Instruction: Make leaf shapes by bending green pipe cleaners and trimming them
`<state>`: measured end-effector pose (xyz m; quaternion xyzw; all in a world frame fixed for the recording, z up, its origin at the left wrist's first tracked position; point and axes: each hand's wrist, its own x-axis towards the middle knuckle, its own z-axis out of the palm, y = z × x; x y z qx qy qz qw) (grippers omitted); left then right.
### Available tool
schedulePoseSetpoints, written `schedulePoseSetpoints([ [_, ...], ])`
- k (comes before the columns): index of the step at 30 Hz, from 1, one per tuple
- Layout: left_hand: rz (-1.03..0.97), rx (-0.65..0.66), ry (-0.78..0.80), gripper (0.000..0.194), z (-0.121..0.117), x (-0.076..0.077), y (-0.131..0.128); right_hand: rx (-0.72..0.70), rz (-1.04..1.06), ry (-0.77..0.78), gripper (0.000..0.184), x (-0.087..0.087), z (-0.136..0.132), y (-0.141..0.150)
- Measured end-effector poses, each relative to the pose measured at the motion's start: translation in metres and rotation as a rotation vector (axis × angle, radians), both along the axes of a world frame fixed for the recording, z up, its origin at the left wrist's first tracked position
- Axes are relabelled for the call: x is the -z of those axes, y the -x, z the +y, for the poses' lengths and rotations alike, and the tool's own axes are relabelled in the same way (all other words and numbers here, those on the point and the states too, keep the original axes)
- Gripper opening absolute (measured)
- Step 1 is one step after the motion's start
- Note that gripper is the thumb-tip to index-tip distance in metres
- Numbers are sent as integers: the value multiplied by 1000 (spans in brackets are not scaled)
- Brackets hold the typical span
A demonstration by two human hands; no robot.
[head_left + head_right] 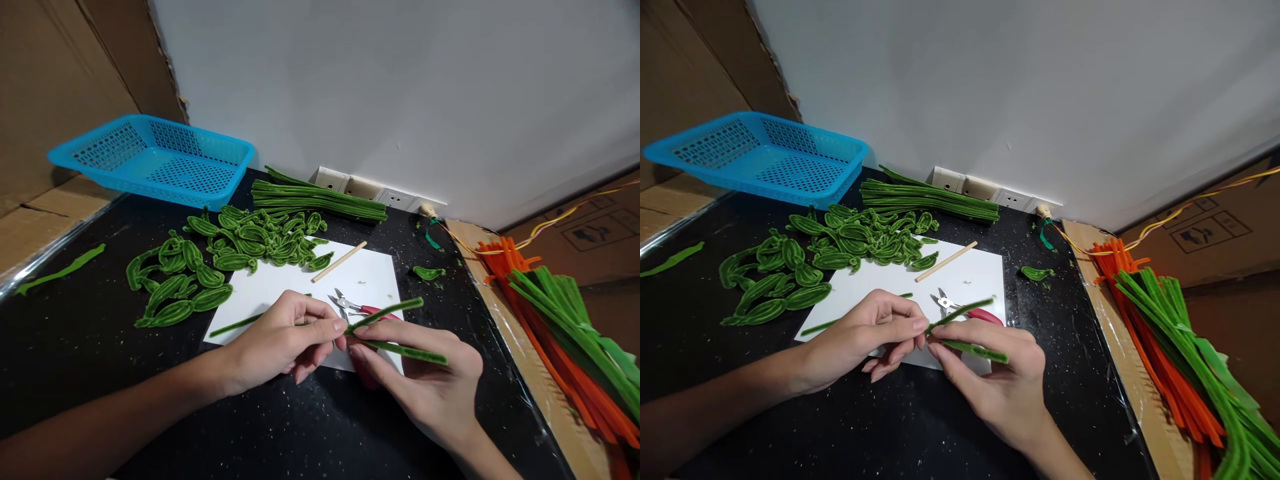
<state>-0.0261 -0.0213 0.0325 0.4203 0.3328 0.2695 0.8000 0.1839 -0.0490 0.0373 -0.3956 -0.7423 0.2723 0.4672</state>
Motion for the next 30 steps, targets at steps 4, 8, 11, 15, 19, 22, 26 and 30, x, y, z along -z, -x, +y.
schedulePoseSetpoints([
  [4, -5, 9, -26, 31, -2, 0, 0, -11, 14, 50, 18, 0, 3, 0],
  [8, 21, 21, -80, 30, -3, 1, 1, -15, 21, 86, 14, 3, 4, -1],
  [11, 59, 11, -113, 28, -4, 0, 1, -12, 17, 66, 17, 4, 4, -2],
  [15, 93, -15, -160, 25, -4, -3, 0, -59, 65, 29, 18, 2, 5, -2],
  [19, 117, -70, -239, 21, -4, -5, -1, -35, 73, 75, 11, -1, 5, -1],
  [22, 117, -74, -262, 19, -4, -5, -1, -11, 65, 115, 8, -3, 5, 0],
  [26, 110, -70, -255, 16, -4, -4, -1, -24, 92, 173, 5, -2, 4, 2],
  [30, 70, -68, -237, 16, -6, -4, 0, -46, 233, 309, 7, 3, 0, 5],
])
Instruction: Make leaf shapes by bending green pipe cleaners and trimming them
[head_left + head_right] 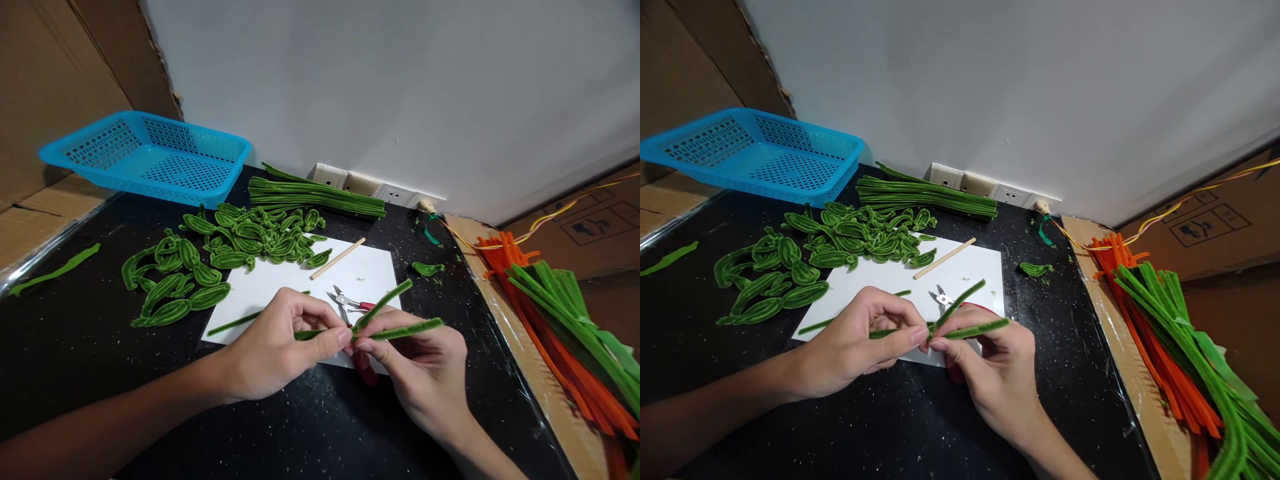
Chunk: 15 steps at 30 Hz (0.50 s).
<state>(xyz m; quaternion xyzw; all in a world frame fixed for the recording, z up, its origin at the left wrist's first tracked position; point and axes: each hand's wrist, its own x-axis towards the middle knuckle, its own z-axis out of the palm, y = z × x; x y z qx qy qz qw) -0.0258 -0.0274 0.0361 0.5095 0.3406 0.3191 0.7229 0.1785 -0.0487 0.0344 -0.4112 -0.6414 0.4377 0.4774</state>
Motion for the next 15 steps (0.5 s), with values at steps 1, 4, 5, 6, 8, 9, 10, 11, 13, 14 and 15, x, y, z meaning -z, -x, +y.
schedulePoseSetpoints([
  [1, -19, 11, 13, 17, 0, 0, 0, 1, 40, 31, 8, 1, -1, 2],
  [4, -71, 48, 65, 20, -1, 2, 0, 39, 151, 71, 9, 4, -5, 9],
  [5, -88, 55, 81, 23, -2, 3, 0, 60, 187, 77, 9, 5, -6, 11],
  [6, -103, 59, 92, 26, -2, 4, 0, 78, 213, 81, 9, 4, -6, 12],
  [8, -119, 61, 95, 33, -2, 7, 0, 85, 222, 95, 9, 3, -5, 13],
  [9, -116, 55, 92, 35, -2, 8, 0, 71, 208, 111, 9, 2, -4, 12],
  [10, -111, 46, 88, 36, -2, 9, 1, 45, 184, 136, 9, 1, -2, 10],
  [11, -104, 34, 86, 36, -2, 9, 2, 8, 156, 168, 9, -1, 0, 6],
  [13, -95, 20, 75, 34, 0, 8, 4, -86, 95, 244, 10, -3, 4, -2],
  [14, -89, 20, 63, 32, 0, 7, 5, -135, 63, 268, 12, -4, 6, -6],
  [15, -81, 23, 41, 30, 1, 5, 6, -171, 30, 276, 13, -5, 8, -10],
])
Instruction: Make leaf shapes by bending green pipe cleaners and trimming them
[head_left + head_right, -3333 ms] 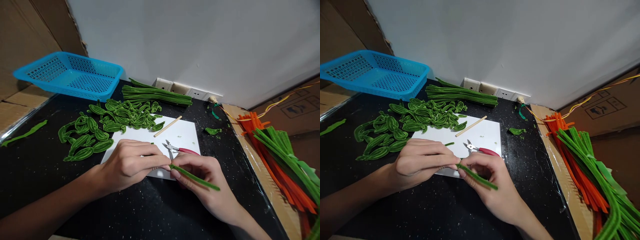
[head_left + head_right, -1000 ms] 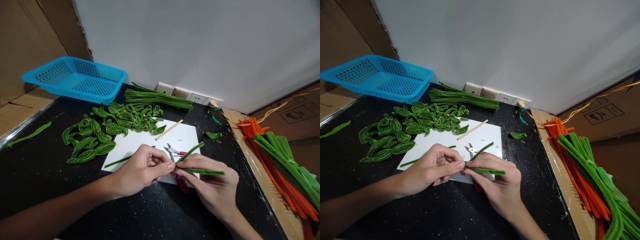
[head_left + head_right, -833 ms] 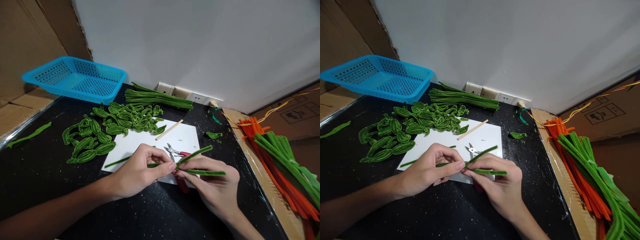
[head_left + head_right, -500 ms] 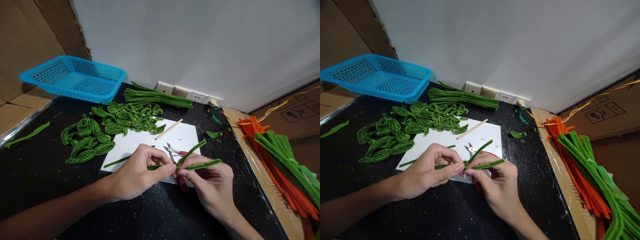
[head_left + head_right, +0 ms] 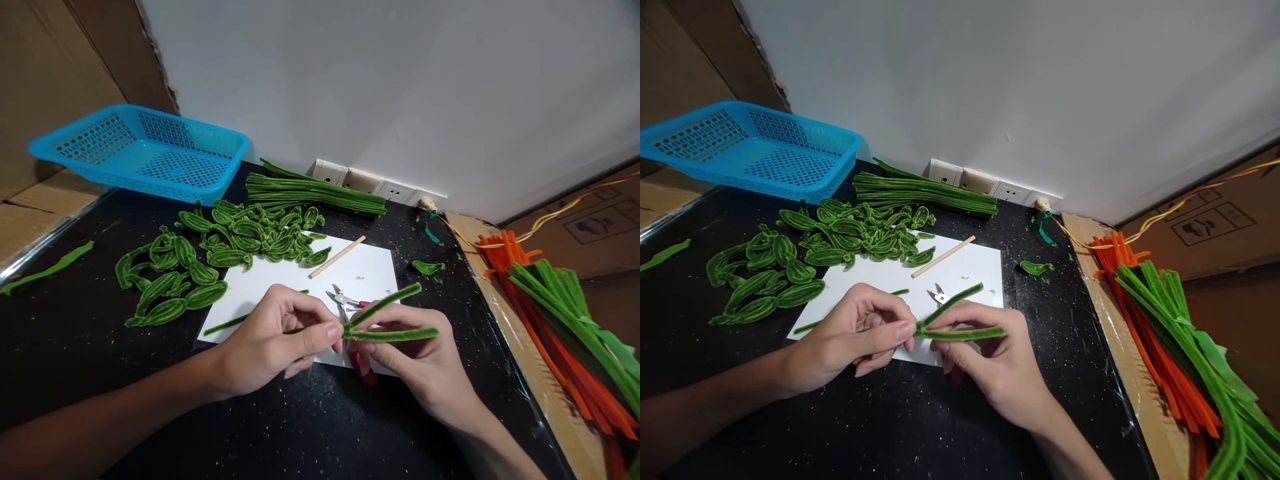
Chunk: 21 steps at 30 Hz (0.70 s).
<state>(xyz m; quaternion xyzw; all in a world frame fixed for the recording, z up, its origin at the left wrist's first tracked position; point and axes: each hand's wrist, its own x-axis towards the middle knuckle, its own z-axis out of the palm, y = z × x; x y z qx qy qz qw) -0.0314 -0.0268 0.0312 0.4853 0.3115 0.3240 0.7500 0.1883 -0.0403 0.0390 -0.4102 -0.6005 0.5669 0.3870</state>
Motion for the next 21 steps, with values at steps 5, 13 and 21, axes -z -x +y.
schedulePoseSetpoints([
  [5, 202, -77, -412, 17, -2, -4, 3, 145, -91, -113, 22, 4, 11, -17],
  [13, 734, -305, -1389, 18, 0, 21, 12, 350, -333, -679, 20, 0, 9, -27],
  [21, 737, -361, -1708, 18, 1, 21, 9, 81, -472, -590, 11, 3, -5, 4],
])
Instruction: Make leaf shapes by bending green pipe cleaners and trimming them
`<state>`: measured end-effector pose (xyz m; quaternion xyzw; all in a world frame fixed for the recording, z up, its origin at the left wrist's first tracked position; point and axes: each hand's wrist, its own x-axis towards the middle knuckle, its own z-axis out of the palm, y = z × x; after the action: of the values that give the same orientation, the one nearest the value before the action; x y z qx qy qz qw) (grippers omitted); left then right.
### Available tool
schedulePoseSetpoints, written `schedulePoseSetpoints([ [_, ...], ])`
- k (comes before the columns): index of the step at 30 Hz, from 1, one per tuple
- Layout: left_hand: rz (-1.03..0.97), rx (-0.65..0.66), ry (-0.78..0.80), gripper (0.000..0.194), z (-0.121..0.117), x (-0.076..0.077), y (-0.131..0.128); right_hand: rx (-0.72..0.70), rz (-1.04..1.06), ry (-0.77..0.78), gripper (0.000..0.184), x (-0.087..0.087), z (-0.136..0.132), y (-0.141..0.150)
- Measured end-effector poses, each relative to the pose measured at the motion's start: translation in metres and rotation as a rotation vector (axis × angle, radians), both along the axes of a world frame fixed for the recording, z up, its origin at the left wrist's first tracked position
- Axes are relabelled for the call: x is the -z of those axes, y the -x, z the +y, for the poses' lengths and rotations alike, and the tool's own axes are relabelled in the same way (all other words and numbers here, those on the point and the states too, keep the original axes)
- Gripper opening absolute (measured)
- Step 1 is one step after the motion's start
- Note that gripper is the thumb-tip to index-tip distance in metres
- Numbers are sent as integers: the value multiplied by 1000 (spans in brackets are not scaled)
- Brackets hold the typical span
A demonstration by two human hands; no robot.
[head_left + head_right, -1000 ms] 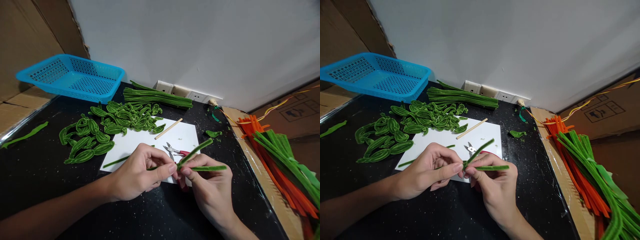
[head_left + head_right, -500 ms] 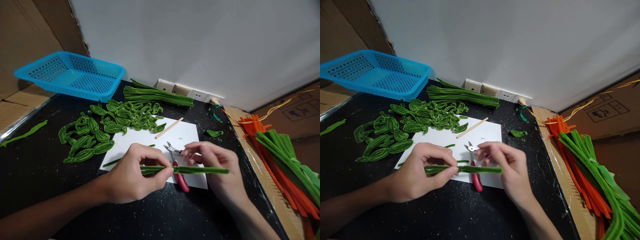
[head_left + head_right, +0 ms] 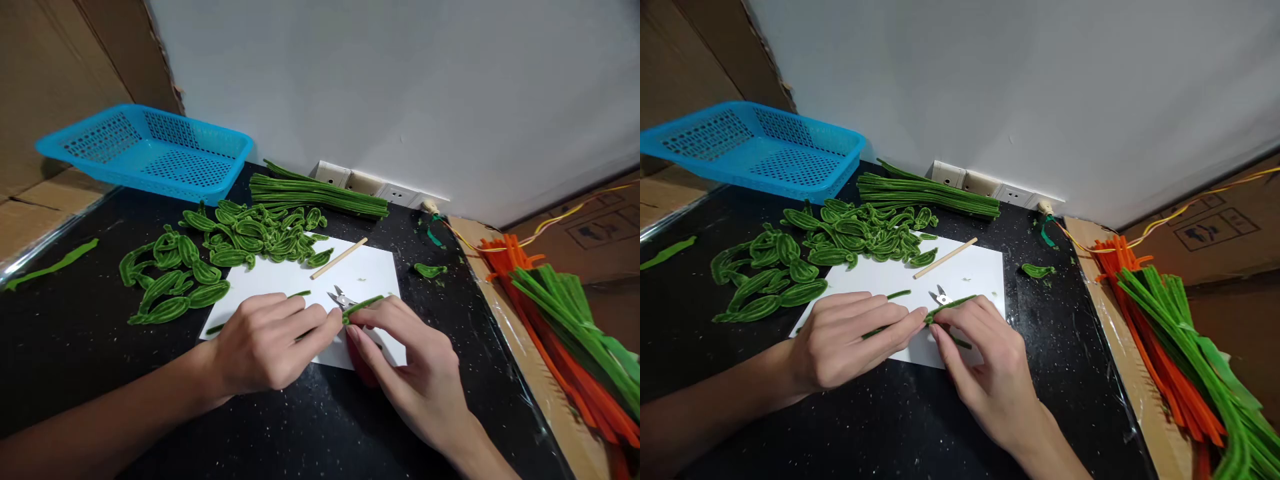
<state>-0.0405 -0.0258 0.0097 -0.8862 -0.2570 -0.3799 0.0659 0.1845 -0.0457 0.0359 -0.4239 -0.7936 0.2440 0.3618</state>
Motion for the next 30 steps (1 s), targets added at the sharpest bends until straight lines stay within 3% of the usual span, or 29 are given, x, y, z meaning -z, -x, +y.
schedulePoseSetpoints([
  [3, -55, 27, -38, 19, -1, 1, -1, 71, 195, 397, 14, 1, -3, 1],
  [7, -71, 39, -21, 20, -1, 0, 1, 6, 508, 830, 29, 3, 1, 0],
  [10, -77, 59, -23, 21, 0, -1, 2, -70, 688, 1014, 24, 6, 4, -1],
  [13, -71, 85, -4, 19, 2, -2, 1, -106, 690, 1037, 17, 3, 4, -2],
  [17, -29, 133, 10, 15, 2, -4, 0, -99, 433, 795, 17, -7, 2, -5],
  [20, -16, 190, 126, 15, 2, -8, -1, -101, 146, 322, 10, -10, 0, -8],
  [22, -54, 237, 293, 19, 1, -12, -1, -136, 20, -12, 13, -7, -1, -11],
  [25, -145, 288, 691, 26, 0, -19, -1, -197, -94, -288, 23, -2, 1, -15],
  [30, -343, 341, 1633, 27, 2, -25, -6, -270, -171, -433, 24, -5, -3, -18],
])
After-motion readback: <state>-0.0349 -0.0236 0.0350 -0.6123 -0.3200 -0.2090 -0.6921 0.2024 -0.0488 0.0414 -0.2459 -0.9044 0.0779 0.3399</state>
